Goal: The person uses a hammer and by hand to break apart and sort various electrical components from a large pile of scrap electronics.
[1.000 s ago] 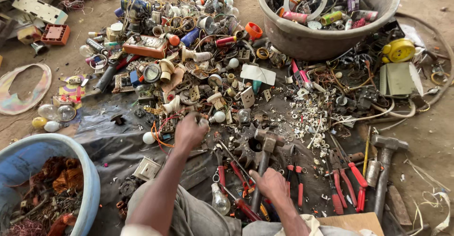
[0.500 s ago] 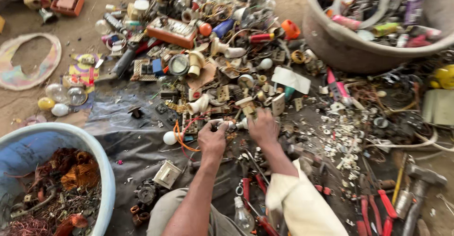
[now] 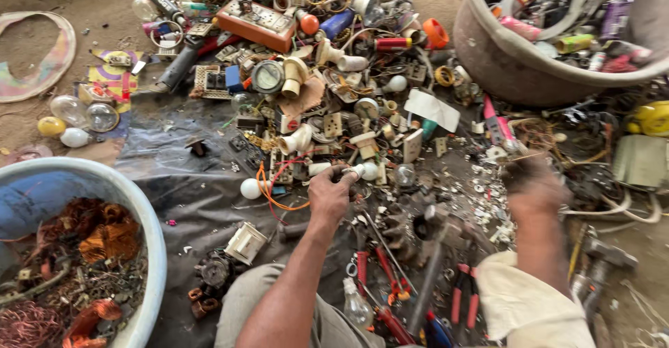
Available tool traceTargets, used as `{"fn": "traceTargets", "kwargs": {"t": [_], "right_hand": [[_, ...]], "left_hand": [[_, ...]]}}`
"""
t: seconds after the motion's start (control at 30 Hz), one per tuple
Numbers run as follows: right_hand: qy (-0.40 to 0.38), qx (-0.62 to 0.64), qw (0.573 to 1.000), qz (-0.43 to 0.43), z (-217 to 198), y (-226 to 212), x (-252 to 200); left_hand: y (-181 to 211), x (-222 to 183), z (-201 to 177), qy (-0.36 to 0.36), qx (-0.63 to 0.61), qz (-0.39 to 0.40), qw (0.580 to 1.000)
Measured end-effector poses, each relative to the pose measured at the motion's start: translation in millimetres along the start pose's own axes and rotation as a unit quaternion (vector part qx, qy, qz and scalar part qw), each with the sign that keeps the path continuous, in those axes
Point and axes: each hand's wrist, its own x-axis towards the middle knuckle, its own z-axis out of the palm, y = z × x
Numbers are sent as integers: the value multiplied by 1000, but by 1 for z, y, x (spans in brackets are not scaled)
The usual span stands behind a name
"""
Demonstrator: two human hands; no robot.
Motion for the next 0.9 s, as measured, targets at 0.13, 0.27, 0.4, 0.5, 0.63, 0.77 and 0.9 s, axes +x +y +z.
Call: {"fn": "traceTargets", "kwargs": {"t": [0.13, 0.27, 0.4, 0.5, 0.63, 0.77, 0.9], "right_hand": [[-101, 310, 894, 306, -5, 33, -108], [-190, 577, 642, 467, 3, -83, -206], [-268, 583, 592, 488, -7, -152, -218], [-269, 638, 491, 529, -19, -154, -200], [-260, 705, 319, 578, -35, -151, -188], [-249, 699, 403, 536, -35, -151, -191], [-221, 620, 585, 474, -44, -155, -204]], "left_hand": [[-26, -2, 19, -96, 142, 59, 983], [-52, -17, 28, -166, 276, 69, 944], [-70, -28, 36, -170, 336, 67, 924], [-79, -27, 35, -159, 399, 136, 893], [-79, -31, 37, -165, 394, 157, 891], [-78, -42, 41, -181, 461, 224, 840], [-80, -42, 42, -181, 524, 272, 787]]}}
